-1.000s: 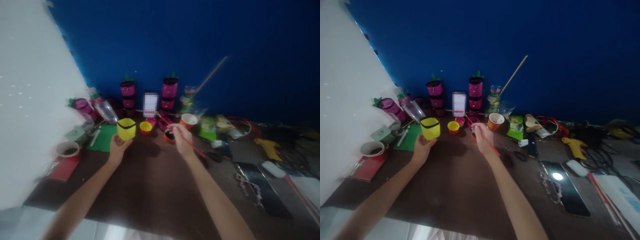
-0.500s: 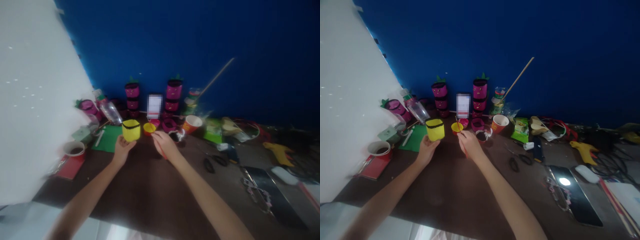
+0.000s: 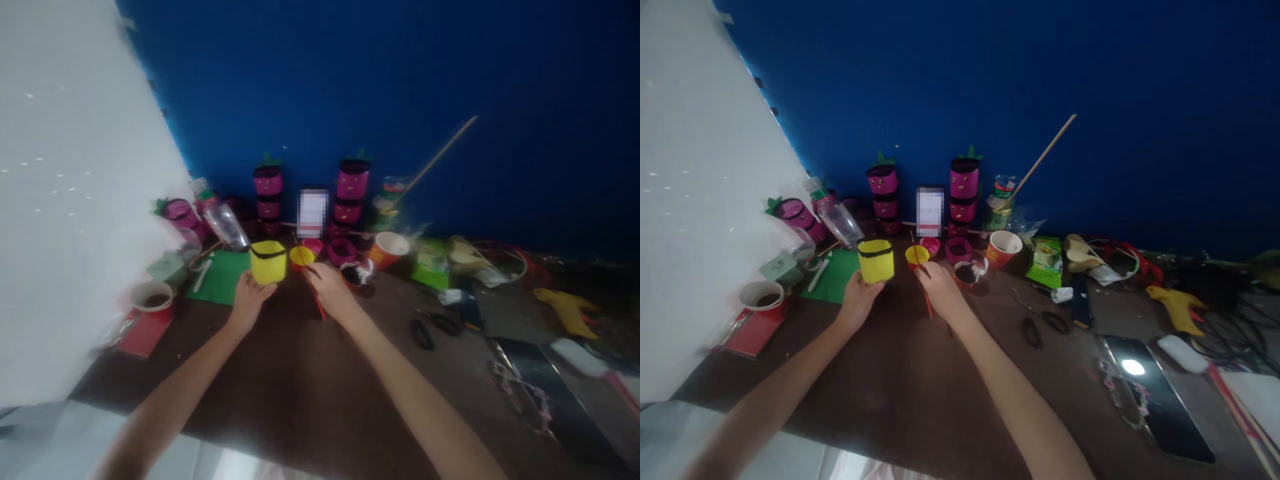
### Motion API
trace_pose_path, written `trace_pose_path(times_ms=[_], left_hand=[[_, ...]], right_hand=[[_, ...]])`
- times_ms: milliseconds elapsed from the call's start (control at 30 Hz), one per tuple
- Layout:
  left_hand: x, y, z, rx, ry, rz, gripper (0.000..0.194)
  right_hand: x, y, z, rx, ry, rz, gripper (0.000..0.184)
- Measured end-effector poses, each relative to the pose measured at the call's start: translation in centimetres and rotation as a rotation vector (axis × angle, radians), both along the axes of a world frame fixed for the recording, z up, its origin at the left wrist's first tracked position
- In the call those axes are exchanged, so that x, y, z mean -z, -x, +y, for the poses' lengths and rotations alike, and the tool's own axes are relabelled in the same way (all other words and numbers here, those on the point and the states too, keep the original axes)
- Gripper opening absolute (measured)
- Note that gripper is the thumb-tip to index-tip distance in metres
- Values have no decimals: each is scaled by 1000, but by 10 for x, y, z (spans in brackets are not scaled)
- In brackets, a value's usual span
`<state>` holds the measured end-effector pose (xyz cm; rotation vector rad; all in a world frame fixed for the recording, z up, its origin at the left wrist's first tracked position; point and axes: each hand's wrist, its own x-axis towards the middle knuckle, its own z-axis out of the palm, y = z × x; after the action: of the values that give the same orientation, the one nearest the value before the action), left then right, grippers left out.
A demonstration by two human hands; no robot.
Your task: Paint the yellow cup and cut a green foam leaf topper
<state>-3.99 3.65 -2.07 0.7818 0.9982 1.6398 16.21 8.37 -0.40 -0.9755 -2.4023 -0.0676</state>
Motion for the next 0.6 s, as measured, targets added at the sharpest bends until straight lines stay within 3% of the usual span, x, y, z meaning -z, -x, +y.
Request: trace_pose_path(times_ms=[200, 467, 600], left_hand=[[1, -1, 0, 1, 1, 1, 54], [1, -1, -1, 16, -8, -19, 54], [-3, -3, -2, 20, -17, -44, 50]], right_hand=[[-3, -1, 0, -2, 17, -43, 35], [-10, -6, -3, 8, 45, -37, 53], [-18, -15, -8, 54, 19, 16, 47]])
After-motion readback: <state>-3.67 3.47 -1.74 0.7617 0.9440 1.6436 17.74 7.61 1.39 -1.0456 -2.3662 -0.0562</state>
